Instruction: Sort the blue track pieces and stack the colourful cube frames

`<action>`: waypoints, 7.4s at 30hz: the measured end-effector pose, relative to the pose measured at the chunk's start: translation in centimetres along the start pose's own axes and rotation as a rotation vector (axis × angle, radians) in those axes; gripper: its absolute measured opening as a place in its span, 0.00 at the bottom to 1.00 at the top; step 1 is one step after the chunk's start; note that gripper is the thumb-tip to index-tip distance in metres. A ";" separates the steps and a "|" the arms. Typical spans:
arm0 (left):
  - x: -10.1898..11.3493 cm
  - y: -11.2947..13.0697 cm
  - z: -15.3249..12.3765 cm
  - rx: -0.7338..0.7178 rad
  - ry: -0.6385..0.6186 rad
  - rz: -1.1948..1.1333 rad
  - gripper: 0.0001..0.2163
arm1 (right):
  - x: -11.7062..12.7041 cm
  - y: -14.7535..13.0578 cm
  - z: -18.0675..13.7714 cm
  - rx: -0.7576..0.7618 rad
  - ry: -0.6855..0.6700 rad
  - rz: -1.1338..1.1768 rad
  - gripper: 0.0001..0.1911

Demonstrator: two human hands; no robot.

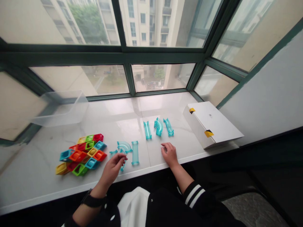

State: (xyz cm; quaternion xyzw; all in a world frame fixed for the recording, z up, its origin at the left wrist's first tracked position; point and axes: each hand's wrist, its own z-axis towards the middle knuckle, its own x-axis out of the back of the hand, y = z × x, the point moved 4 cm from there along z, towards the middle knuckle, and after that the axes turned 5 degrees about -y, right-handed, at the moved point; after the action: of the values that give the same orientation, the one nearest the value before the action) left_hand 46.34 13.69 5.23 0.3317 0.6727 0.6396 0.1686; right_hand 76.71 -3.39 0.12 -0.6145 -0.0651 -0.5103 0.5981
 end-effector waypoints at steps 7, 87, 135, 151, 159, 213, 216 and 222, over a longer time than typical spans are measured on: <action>1.4 -0.6 -0.9 -0.024 0.131 0.000 0.17 | -4.1 -5.3 -0.2 0.150 -0.176 -0.028 0.08; -3.7 2.4 -2.3 -0.031 -0.115 0.113 0.14 | -6.5 -13.4 -2.3 -0.294 -0.377 0.982 0.21; -6.4 5.2 6.1 -0.107 -0.117 0.400 0.09 | -1.9 -9.1 2.2 0.029 -0.010 0.398 0.10; -7.3 5.0 10.5 -0.208 -0.051 0.552 0.07 | -2.7 -7.6 6.1 -0.027 0.093 0.280 0.12; -8.0 4.1 11.5 -0.230 -0.052 0.591 0.05 | -3.4 -6.8 6.4 -0.090 0.129 0.262 0.14; -9.4 2.7 13.4 -0.206 -0.038 0.649 0.06 | -5.6 -3.9 5.2 -0.098 0.061 0.268 0.20; -9.5 2.7 13.5 -0.208 -0.031 0.648 0.06 | -5.7 -3.8 5.2 -0.101 0.063 0.259 0.20; -9.3 2.6 13.6 -0.162 -0.038 0.614 0.06 | -6.4 -3.4 5.5 -0.155 0.050 0.195 0.22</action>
State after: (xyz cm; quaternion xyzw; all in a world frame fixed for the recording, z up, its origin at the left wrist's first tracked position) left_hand 62.52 17.56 4.22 0.5166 0.4846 0.7059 0.0059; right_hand 74.37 5.33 -0.79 -0.6493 0.0496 -0.4684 0.5970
